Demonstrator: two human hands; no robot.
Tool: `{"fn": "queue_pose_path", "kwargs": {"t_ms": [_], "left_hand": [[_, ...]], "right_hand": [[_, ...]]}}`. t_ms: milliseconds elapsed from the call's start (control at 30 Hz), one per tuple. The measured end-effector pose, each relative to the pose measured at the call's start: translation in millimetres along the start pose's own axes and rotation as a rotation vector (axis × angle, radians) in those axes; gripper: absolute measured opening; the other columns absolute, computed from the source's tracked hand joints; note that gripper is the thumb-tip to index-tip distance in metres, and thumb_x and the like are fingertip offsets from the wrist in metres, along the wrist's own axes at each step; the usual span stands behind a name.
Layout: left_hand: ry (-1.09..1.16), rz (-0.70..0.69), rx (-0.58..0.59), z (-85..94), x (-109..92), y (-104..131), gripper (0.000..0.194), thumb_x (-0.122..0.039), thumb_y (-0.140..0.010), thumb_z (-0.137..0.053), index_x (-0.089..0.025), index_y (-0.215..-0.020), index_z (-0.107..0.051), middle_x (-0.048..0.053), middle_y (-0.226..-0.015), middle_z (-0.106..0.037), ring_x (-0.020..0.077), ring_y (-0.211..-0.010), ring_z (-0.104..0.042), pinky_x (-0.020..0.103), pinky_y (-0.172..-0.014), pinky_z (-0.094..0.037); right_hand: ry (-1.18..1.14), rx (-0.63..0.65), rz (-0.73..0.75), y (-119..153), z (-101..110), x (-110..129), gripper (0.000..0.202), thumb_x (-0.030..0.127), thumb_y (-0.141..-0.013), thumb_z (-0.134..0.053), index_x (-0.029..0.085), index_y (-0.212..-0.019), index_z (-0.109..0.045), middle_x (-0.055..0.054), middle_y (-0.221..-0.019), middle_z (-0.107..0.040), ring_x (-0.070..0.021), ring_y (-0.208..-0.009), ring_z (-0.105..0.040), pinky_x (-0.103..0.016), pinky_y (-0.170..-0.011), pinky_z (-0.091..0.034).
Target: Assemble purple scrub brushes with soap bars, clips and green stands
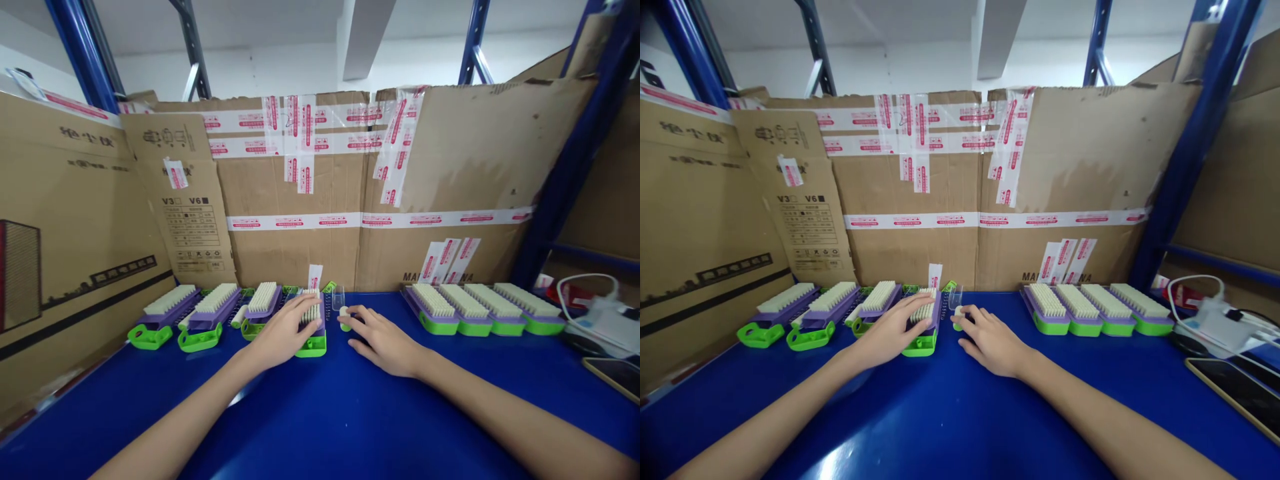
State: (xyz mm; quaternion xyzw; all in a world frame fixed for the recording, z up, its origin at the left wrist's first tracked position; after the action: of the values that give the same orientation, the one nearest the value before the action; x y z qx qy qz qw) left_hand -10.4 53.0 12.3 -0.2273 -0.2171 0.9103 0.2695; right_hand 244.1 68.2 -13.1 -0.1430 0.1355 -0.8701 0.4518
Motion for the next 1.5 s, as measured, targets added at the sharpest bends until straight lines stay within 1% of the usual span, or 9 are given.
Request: {"fn": "queue_pose_path", "kwargs": {"t_ms": [133,267,433,567,733,933,1267,1433,1500], "left_hand": [[0.022,0.017,-0.012,-1.0,-0.5,0.6,0.037,-0.042,-0.107,-0.062,-0.027,-0.141,-0.067,0.008,-0.152,-0.067,0.0278,-0.143,-0.063,0.052,-0.124,-0.049],[0.064,0.04,-0.016,0.7,-0.7,-1.1,0.032,-0.04,-0.105,-0.063,-0.028,-0.135,-0.069,0.007,-0.146,-0.069,0.0282,-0.14,-0.063,0.052,-0.124,-0.048],[0.18,0.084,-0.074,1.9,3.7,-4.9,0.028,-0.039,-0.105,-0.062,-0.027,-0.13,-0.069,0.007,-0.142,-0.07,0.0272,-0.134,-0.067,0.049,-0.121,-0.051],[0.188,0.107,-0.103,2.9,6.7,-5.8,0.029,-0.04,-0.105,-0.062,-0.026,-0.129,-0.068,0.007,-0.14,-0.072,0.0275,-0.132,-0.068,0.048,-0.117,-0.053],[0.185,0.133,-0.079,6.0,10.4,-6.8,0.031,-0.042,-0.106,-0.059,-0.026,-0.131,-0.067,0.007,-0.14,-0.071,0.0283,-0.132,-0.068,0.049,-0.117,-0.051],[0.145,0.129,-0.072,13.1,14.7,-8.8,0.032,-0.043,-0.107,-0.057,-0.024,-0.131,-0.066,0.009,-0.14,-0.071,0.0285,-0.13,-0.068,0.048,-0.115,-0.052],[-0.039,-0.043,0.12,16.5,3.6,-0.7,0.052,-0.054,-0.104,-0.066,-0.026,-0.147,-0.058,0.013,-0.162,-0.051,0.0346,-0.148,-0.053,0.054,-0.124,-0.042],[-0.087,-0.129,0.081,26.4,-19.9,-0.2,0.035,-0.053,-0.105,-0.065,-0.021,-0.118,-0.067,0.009,-0.124,-0.066,0.0285,-0.115,-0.065,0.045,-0.101,-0.053],[-0.081,-0.196,0.132,24.2,-30.4,1.5,0.029,-0.048,-0.109,-0.061,-0.021,-0.105,-0.069,0.006,-0.11,-0.069,0.0258,-0.107,-0.066,0.041,-0.096,-0.052]], "right_hand": [[-0.028,-0.015,-0.046,-0.1,3.7,2.4,0.031,0.033,-0.108,-0.056,0.022,-0.137,-0.053,-0.018,-0.152,-0.055,-0.0355,-0.134,-0.063,-0.058,-0.109,-0.057],[-0.033,0.025,-0.103,-0.6,1.9,-1.5,0.018,0.033,-0.109,-0.054,0.021,-0.122,-0.052,-0.021,-0.155,-0.056,-0.038,-0.135,-0.064,-0.062,-0.11,-0.055],[-0.033,0.0,-0.141,-2.0,0.6,-11.6,0.018,0.028,-0.11,-0.049,0.02,-0.126,-0.05,-0.024,-0.153,-0.059,-0.0386,-0.136,-0.064,-0.062,-0.111,-0.054],[-0.112,-0.038,-0.134,-2.3,3.8,-16.9,0.015,0.026,-0.107,-0.052,0.023,-0.122,-0.049,-0.017,-0.136,-0.066,-0.0326,-0.125,-0.068,-0.054,-0.106,-0.056],[-0.274,-0.088,-0.141,-2.0,1.3,-25.0,0.015,0.024,-0.104,-0.058,0.025,-0.114,-0.047,-0.011,-0.126,-0.062,-0.0249,-0.113,-0.066,-0.046,-0.103,-0.056],[-0.348,-0.096,-0.186,-1.6,-9.2,-35.4,0.035,0.03,-0.102,-0.062,0.025,-0.133,-0.046,-0.011,-0.134,-0.059,-0.0269,-0.121,-0.064,-0.049,-0.108,-0.053],[-0.329,-0.074,-0.202,-1.8,-10.9,-36.3,0.031,0.029,-0.101,-0.063,0.023,-0.127,-0.048,-0.012,-0.131,-0.063,-0.028,-0.119,-0.064,-0.049,-0.109,-0.051],[-0.309,-0.074,-0.197,-1.8,-8.6,-32.7,0.037,0.032,-0.101,-0.063,0.022,-0.134,-0.048,-0.014,-0.133,-0.063,-0.0293,-0.122,-0.063,-0.05,-0.11,-0.051],[-0.299,-0.074,-0.191,-2.1,-7.5,-30.8,0.04,0.031,-0.101,-0.063,0.021,-0.137,-0.047,-0.014,-0.135,-0.063,-0.0296,-0.125,-0.063,-0.05,-0.111,-0.05]]}}
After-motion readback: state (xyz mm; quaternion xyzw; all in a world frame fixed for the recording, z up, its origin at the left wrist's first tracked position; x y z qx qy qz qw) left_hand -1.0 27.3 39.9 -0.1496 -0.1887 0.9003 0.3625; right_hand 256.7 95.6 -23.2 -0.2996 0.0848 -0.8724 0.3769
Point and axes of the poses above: each hand's wrist, its own y-axis away from the middle knuckle, its own z-axis out of the back of the hand, x = y × z, the point moved 3 cm from there along -y, towards the middle knuckle
